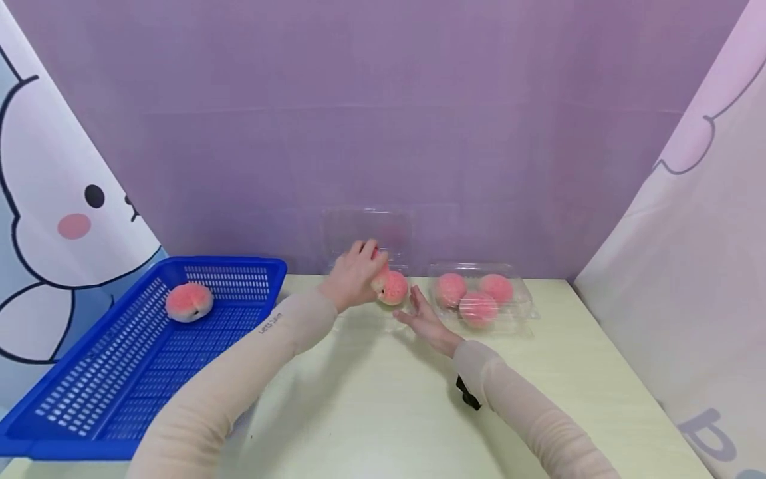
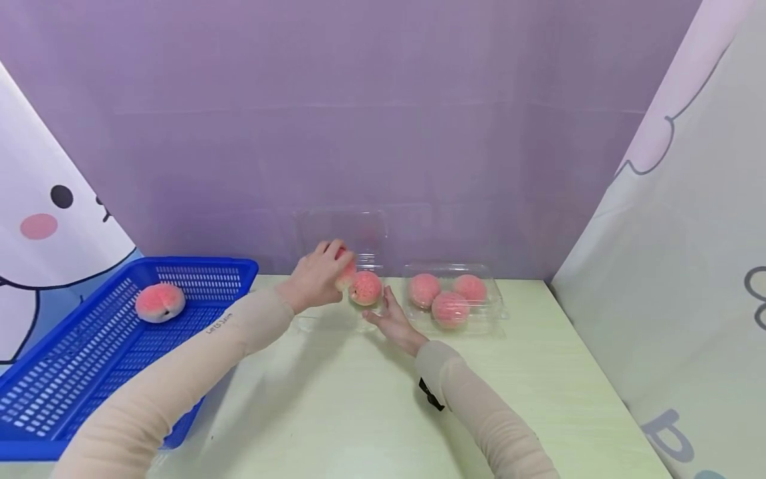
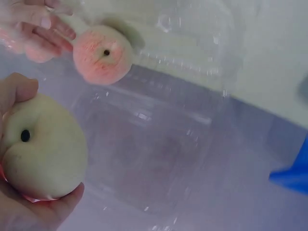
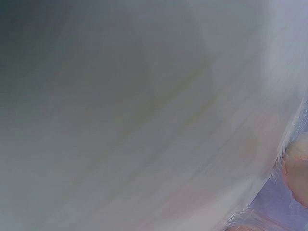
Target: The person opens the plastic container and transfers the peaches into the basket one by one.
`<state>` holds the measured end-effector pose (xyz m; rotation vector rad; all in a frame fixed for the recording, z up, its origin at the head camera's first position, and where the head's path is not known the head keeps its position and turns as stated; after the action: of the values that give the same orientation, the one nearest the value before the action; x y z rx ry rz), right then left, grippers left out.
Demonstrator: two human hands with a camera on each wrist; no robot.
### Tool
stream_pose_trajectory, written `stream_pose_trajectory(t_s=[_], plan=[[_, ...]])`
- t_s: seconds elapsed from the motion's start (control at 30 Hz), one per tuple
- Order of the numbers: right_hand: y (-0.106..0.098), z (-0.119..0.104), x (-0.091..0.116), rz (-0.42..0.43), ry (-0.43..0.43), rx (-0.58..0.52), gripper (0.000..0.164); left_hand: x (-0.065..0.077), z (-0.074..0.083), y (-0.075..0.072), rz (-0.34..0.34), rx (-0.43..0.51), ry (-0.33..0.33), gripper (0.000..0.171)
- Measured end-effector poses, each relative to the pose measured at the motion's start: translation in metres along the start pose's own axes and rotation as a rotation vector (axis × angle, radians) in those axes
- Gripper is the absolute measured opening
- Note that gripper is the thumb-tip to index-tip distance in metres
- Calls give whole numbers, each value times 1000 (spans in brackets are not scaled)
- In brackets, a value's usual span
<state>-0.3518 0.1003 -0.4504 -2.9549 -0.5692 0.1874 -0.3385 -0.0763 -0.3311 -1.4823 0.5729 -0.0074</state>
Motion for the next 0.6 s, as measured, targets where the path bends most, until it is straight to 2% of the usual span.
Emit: stream_pose_trajectory(t_s=[0.17,0.33,0.6], plan=[[0,2,1,1,-1,22,88,7,-5,-19,-34,-10,-8,64],[1,7,1,16,-10,18,85,18,-18,-32,-73,-10,-22,64],[2,7,1,17,-18,31,89,36,-57,-48,13,25,-50,66]])
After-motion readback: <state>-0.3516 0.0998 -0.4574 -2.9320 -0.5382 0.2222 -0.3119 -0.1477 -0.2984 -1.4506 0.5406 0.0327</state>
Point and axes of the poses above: each hand's wrist, its own x-axis away from the middle knuckle, its own y-axis out of the palm, z = x × y, the point moved 1 cm from there along -x, towards the middle knuckle, and after that the axes turned 11 degrees about -y, right-handed, at the moved point
